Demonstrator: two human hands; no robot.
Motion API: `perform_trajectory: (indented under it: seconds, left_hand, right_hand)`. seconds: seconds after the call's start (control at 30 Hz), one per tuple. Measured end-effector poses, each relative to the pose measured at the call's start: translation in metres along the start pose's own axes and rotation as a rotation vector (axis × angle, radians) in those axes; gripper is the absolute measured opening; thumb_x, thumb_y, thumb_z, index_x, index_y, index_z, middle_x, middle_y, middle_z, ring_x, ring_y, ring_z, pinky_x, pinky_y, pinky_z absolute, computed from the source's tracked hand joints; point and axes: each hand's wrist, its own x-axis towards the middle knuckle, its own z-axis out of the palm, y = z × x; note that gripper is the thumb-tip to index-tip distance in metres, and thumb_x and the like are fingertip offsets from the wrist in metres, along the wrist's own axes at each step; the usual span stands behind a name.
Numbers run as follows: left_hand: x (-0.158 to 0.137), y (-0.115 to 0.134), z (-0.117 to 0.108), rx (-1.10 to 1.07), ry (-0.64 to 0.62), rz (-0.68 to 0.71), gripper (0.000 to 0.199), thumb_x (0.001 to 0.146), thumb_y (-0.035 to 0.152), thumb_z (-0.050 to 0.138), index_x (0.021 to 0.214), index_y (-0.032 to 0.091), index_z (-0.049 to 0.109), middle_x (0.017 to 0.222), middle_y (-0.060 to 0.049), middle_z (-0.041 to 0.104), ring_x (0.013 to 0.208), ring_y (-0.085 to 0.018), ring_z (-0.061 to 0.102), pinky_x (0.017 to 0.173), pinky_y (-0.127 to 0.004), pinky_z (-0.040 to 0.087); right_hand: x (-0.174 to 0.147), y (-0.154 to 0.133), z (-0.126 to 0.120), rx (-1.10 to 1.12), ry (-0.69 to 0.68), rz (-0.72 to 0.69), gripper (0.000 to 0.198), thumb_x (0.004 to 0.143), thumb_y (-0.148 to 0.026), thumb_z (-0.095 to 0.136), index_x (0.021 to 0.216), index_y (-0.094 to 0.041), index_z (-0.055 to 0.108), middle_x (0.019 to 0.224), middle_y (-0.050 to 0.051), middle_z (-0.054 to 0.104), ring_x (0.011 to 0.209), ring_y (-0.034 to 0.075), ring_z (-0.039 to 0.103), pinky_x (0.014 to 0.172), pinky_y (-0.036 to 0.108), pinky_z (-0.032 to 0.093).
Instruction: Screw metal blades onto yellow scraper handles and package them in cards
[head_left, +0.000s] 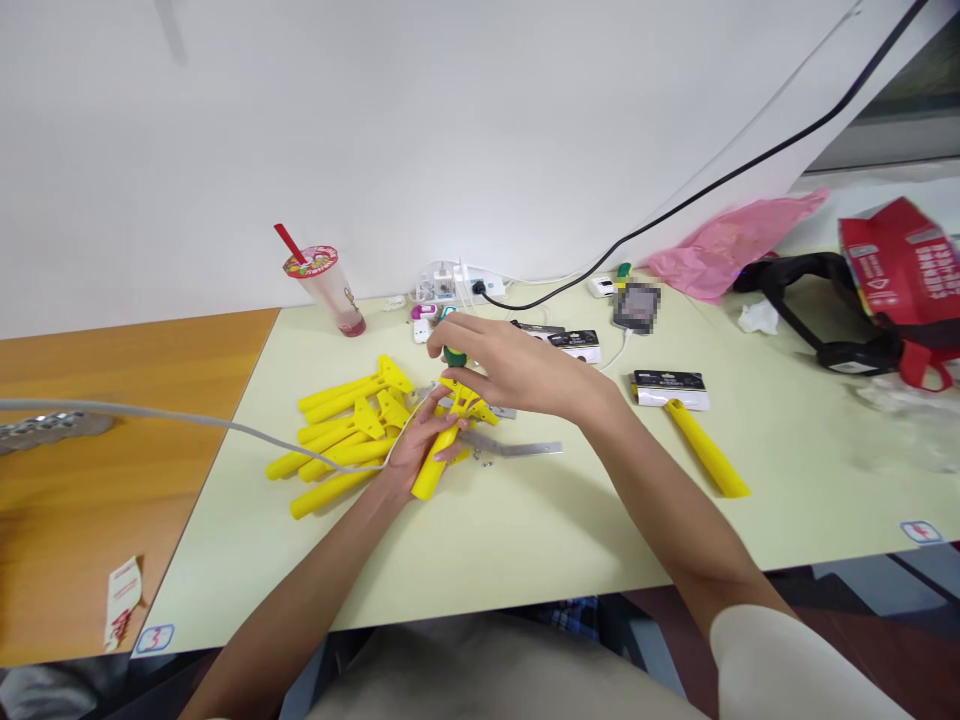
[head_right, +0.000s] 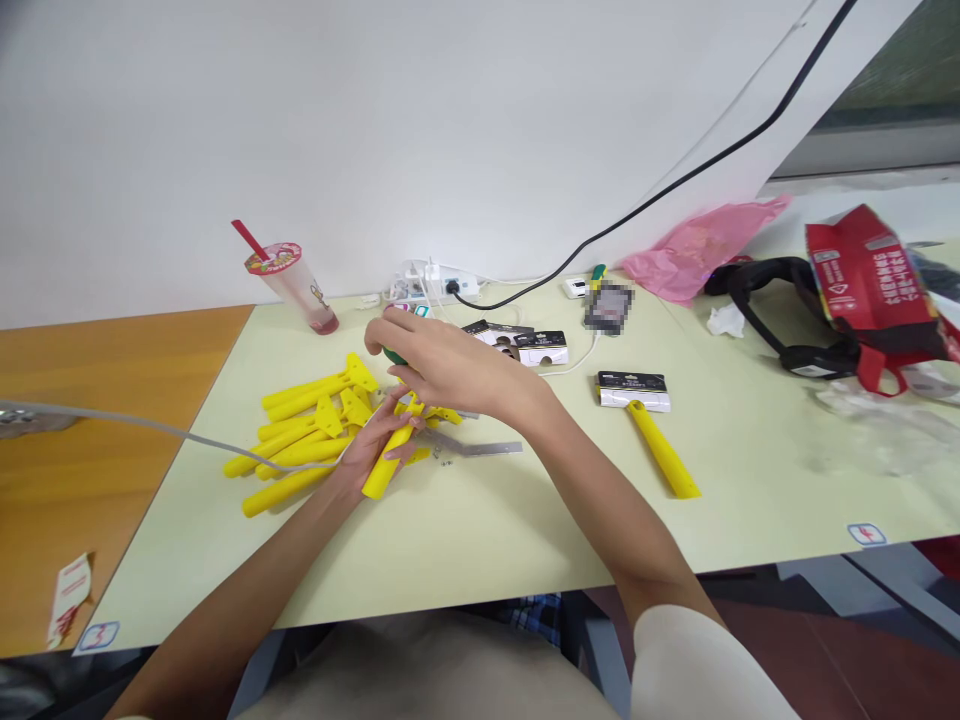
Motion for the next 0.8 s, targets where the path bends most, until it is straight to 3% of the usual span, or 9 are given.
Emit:
perform_trajectory:
  seconds: [0.17,0.6,0.7,0.8]
  left_hand:
    - [0.0,0.0,0.001,0.017,-0.012,-0.006,0.059,0.077,0.006,0.086,0.124,0.027,0.057,0.113,-0.004,0.066,0.081,-0.01,0.069,0.037,-0.01,0.033]
    - [0.002,0.003,-0.003,0.036,-0.035,0.053,0.056,0.079,0.009,0.086,0.126,0.026,0.06,0.1,-0.001,0.069,0.078,-0.011,0.07,0.038,-0.011,0.035]
    - [0.004,0.003,-0.005,0.025,-0.034,0.082,0.049,0.079,0.009,0.086,0.118,0.025,0.06,0.091,0.002,0.067,0.07,-0.009,0.066,0.038,-0.011,0.036]
    - [0.004,0.003,-0.006,-0.002,-0.007,0.111,0.045,0.075,0.009,0.09,0.105,0.023,0.059,0.089,0.004,0.067,0.061,-0.006,0.062,0.037,-0.012,0.036]
  right_hand:
    - [0.003,-0.006,0.0,-0.019,-0.027,0.041,0.023,0.1,-0.007,0.054,0.116,-0.022,0.054,0.116,0.006,0.068,0.085,0.019,0.056,0.073,0.03,0.033]
    - [-0.002,-0.012,-0.002,-0.055,0.035,-0.033,0.015,0.104,-0.013,0.055,0.115,-0.023,0.056,0.114,0.006,0.071,0.083,0.018,0.058,0.072,0.03,0.033]
    - [-0.006,-0.024,-0.007,-0.011,0.085,-0.095,0.015,0.105,-0.014,0.053,0.116,-0.023,0.057,0.115,0.007,0.071,0.088,0.019,0.06,0.077,0.03,0.037]
    - [-0.01,-0.033,-0.014,0.038,0.032,-0.068,0.012,0.105,-0.02,0.057,0.117,-0.023,0.059,0.108,0.005,0.072,0.086,0.019,0.06,0.077,0.03,0.037]
